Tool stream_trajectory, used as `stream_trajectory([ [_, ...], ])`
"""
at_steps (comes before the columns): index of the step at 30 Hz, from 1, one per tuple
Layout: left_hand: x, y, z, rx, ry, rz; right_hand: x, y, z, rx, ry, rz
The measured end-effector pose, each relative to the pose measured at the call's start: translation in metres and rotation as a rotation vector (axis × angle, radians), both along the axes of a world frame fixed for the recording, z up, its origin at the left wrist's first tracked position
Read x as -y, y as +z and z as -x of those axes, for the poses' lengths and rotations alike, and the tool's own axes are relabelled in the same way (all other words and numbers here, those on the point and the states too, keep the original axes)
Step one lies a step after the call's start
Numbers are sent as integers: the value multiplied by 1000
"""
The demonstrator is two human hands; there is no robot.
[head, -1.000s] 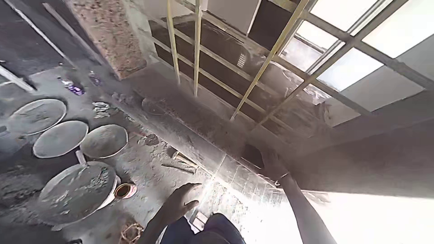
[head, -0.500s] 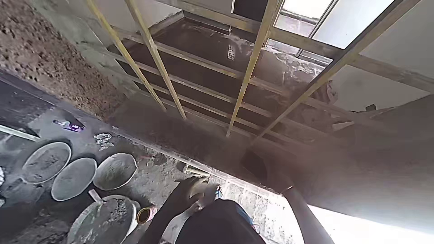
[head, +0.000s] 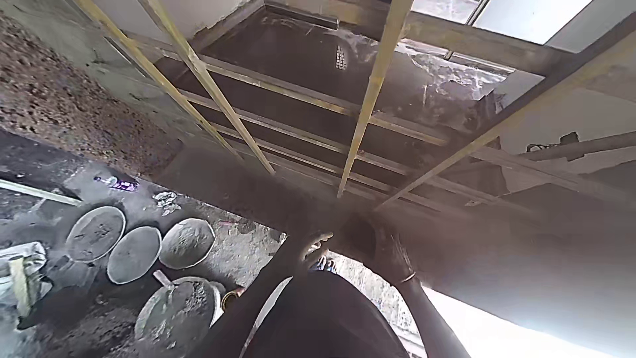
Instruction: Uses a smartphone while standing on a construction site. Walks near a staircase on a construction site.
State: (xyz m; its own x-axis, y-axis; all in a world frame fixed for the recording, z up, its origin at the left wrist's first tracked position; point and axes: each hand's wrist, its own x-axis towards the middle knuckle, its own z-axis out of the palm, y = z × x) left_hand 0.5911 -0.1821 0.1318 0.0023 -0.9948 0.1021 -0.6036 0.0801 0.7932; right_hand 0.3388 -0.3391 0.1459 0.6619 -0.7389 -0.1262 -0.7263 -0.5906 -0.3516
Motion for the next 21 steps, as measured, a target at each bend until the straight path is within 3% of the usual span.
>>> stream_trajectory([
  [8,16,-13,-6,177,35,51,-10,12,44,286,-195,37],
  [16,22,-44,-1,254,133,274,-15,-6,73,352,-110,151],
  [21,19,-41,-1,226,136,251,-10,-13,75,328,-21,144],
])
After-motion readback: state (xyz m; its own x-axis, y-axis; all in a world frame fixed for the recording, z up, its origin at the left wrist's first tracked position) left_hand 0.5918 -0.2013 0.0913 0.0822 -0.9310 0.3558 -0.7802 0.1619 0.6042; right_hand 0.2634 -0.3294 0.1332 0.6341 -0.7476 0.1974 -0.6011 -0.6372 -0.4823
